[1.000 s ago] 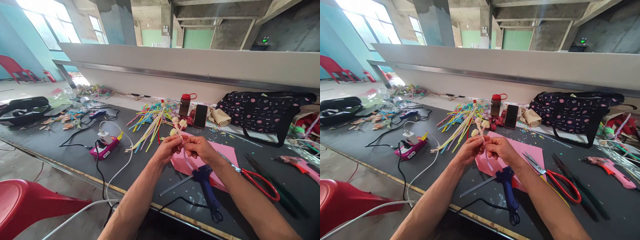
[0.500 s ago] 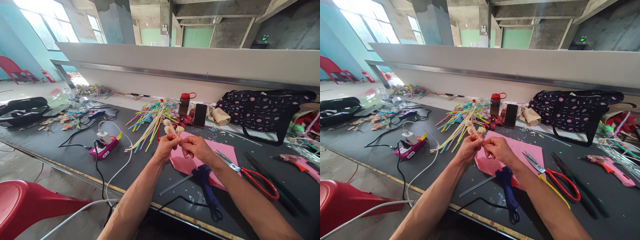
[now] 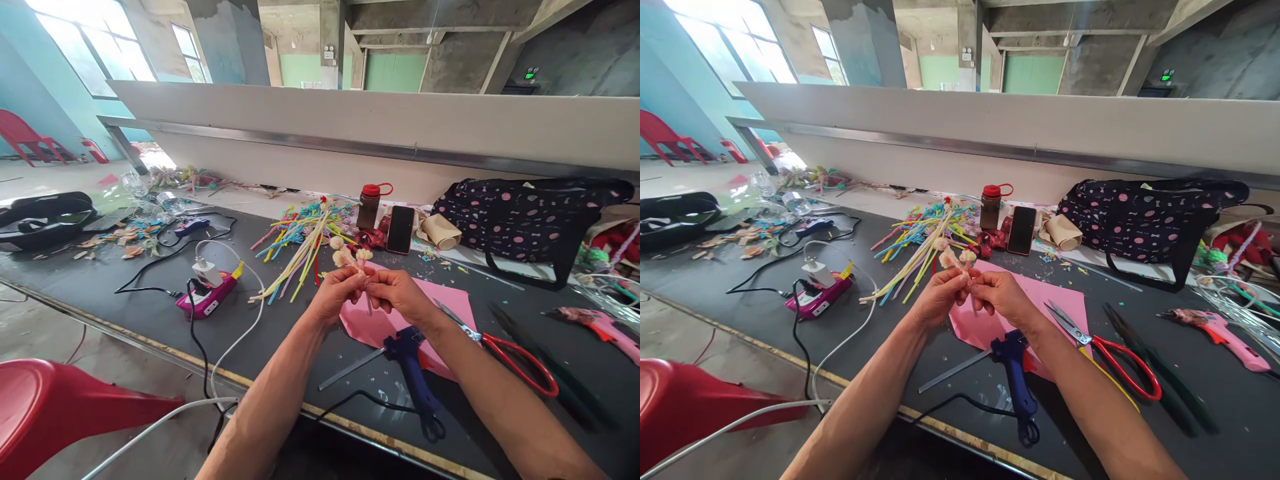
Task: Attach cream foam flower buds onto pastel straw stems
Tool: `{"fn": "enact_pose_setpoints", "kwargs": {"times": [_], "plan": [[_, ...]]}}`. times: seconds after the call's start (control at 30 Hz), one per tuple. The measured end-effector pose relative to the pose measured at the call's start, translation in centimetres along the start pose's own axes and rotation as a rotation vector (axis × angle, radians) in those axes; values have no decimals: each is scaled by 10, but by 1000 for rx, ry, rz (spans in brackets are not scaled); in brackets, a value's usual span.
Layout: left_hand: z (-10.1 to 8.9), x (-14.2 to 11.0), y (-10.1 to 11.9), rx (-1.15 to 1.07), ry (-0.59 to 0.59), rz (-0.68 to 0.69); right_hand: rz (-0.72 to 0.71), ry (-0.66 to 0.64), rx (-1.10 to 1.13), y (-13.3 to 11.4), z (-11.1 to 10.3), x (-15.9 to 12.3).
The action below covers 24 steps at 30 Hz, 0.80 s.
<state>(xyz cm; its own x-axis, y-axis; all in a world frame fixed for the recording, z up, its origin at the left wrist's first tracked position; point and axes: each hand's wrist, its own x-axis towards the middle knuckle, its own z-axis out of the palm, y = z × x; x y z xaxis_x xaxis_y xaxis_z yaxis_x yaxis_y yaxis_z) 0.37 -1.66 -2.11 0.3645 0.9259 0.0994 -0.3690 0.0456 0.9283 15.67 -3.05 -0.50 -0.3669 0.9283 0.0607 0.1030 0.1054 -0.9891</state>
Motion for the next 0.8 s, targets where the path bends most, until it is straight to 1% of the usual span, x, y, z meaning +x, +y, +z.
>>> {"fn": "enact_pose_setpoints", "kwargs": {"times": [0.1, 0.2, 0.3, 0.5, 0.6, 0.8], "plan": [[-3, -1, 2, -66, -44, -47, 26, -39, 47, -2, 0, -1], [-6, 1, 1, -67, -42, -53, 35, -53, 55, -4, 1, -2], [-8, 3, -1, -41, -29, -54, 25, -46, 12, -4, 3, -2], [-7, 4, -1, 40, -19, -20, 55, 8, -128, -4, 1, -1], [-7, 4, -1, 70, -21, -1, 43, 48, -204, -4, 1, -1], [-7, 6, -6, 127, 52, 40, 11, 157, -348, -3, 7, -3]]}}
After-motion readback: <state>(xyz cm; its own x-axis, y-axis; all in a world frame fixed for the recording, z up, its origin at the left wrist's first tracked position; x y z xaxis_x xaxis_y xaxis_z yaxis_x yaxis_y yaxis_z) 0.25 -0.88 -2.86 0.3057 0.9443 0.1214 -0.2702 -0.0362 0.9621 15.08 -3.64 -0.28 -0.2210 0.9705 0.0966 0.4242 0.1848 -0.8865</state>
